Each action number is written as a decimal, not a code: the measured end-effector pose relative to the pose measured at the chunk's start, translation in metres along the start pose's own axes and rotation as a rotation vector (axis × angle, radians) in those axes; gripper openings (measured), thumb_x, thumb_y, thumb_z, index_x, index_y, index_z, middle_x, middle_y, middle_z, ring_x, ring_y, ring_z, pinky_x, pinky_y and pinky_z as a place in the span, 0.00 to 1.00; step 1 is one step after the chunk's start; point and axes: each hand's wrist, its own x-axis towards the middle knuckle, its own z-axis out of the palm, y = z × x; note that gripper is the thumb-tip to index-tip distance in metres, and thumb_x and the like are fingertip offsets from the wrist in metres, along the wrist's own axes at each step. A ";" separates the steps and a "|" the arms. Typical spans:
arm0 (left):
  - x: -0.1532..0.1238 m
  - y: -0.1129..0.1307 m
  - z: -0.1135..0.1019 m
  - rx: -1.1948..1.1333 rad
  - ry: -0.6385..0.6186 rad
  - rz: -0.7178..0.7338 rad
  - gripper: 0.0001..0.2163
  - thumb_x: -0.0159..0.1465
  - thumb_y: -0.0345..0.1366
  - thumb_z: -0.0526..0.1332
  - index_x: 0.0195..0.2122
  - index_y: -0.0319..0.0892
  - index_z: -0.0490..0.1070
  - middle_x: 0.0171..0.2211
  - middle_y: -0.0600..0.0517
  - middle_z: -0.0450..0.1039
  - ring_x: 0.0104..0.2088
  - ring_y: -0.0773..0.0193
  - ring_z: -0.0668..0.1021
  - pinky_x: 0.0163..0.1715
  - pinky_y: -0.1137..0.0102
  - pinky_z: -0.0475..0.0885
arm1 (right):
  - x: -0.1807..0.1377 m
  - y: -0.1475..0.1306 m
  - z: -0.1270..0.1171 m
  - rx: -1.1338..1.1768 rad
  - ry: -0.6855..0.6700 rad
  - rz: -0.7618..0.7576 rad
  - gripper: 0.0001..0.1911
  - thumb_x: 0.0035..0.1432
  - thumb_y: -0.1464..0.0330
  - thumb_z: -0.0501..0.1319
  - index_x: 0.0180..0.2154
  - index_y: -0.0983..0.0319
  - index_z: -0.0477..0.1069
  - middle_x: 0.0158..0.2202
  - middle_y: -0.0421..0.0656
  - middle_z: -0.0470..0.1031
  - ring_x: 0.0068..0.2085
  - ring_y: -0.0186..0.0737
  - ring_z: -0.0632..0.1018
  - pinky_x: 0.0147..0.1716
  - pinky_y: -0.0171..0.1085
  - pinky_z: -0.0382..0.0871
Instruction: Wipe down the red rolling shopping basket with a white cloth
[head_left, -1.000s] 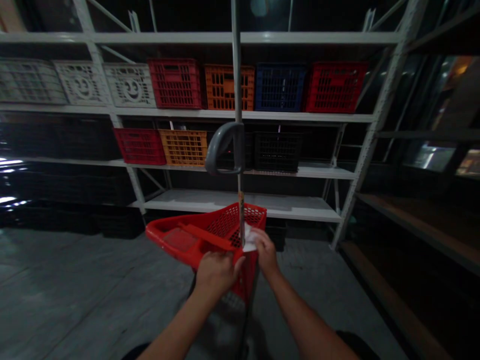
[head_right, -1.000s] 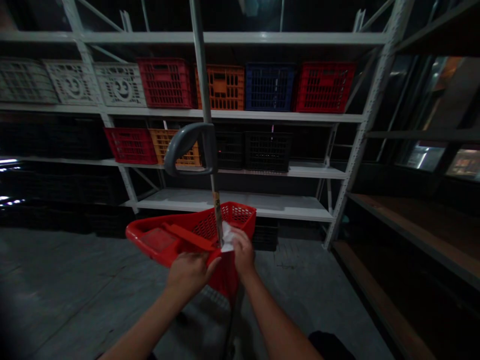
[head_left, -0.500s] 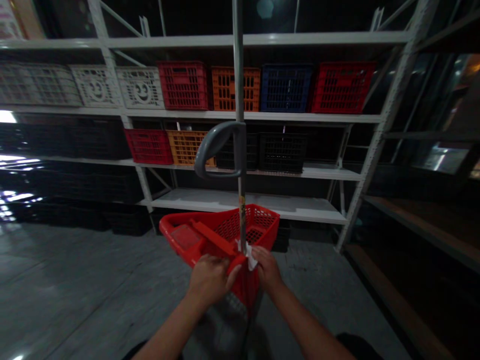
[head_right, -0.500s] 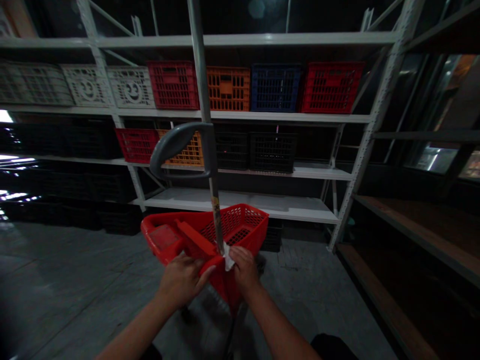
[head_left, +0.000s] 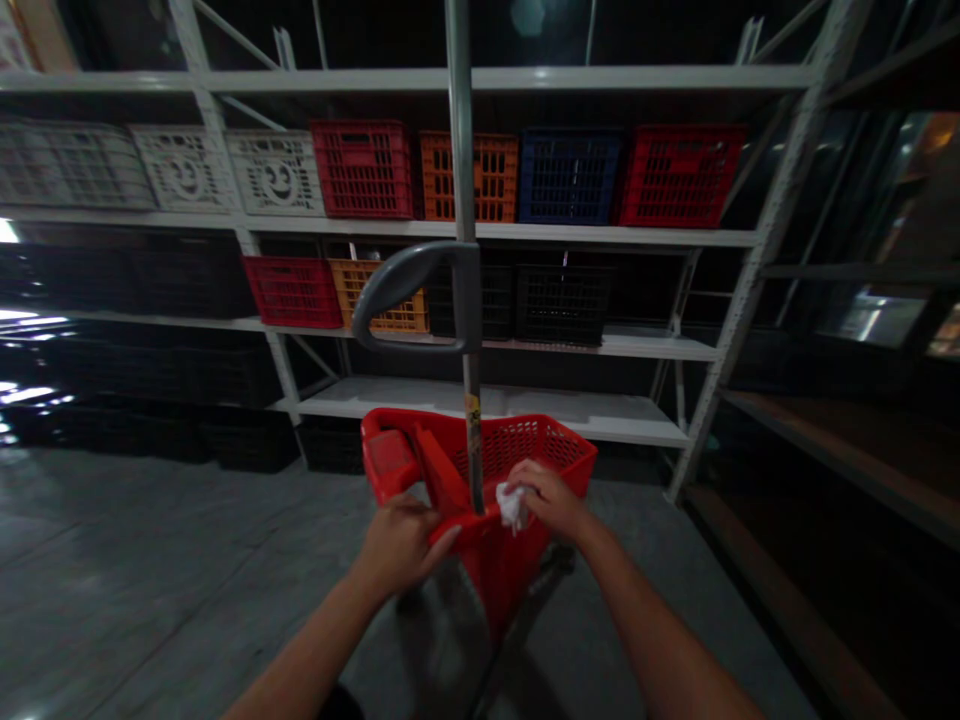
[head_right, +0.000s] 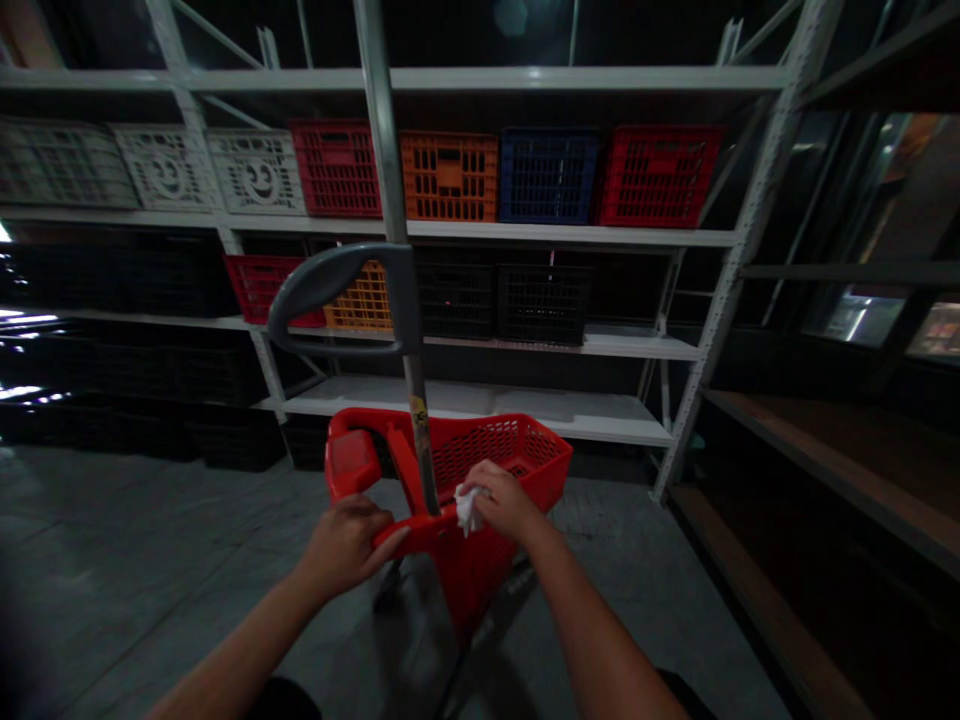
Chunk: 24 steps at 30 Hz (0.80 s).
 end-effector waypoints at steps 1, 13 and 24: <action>0.001 -0.003 0.002 -0.005 0.006 0.001 0.20 0.60 0.46 0.47 0.22 0.42 0.70 0.19 0.51 0.70 0.25 0.65 0.71 0.31 0.68 0.64 | 0.004 0.001 0.008 0.070 -0.007 0.022 0.22 0.42 0.81 0.50 0.39 0.61 0.69 0.36 0.40 0.70 0.38 0.34 0.71 0.39 0.33 0.64; 0.017 -0.022 -0.002 -0.074 -0.025 -0.032 0.15 0.58 0.46 0.51 0.31 0.43 0.73 0.35 0.48 0.73 0.45 0.58 0.69 0.48 0.61 0.60 | -0.001 0.013 0.081 -0.194 0.258 -0.008 0.21 0.52 0.71 0.55 0.50 0.60 0.65 0.51 0.47 0.68 0.51 0.41 0.68 0.52 0.43 0.60; 0.029 -0.018 0.028 0.130 -0.181 -0.264 0.32 0.60 0.53 0.37 0.23 0.35 0.72 0.21 0.40 0.73 0.24 0.53 0.75 0.25 0.63 0.63 | -0.044 0.094 0.037 -0.386 0.318 -0.021 0.24 0.48 0.80 0.49 0.46 0.58 0.70 0.45 0.44 0.73 0.47 0.39 0.72 0.50 0.45 0.64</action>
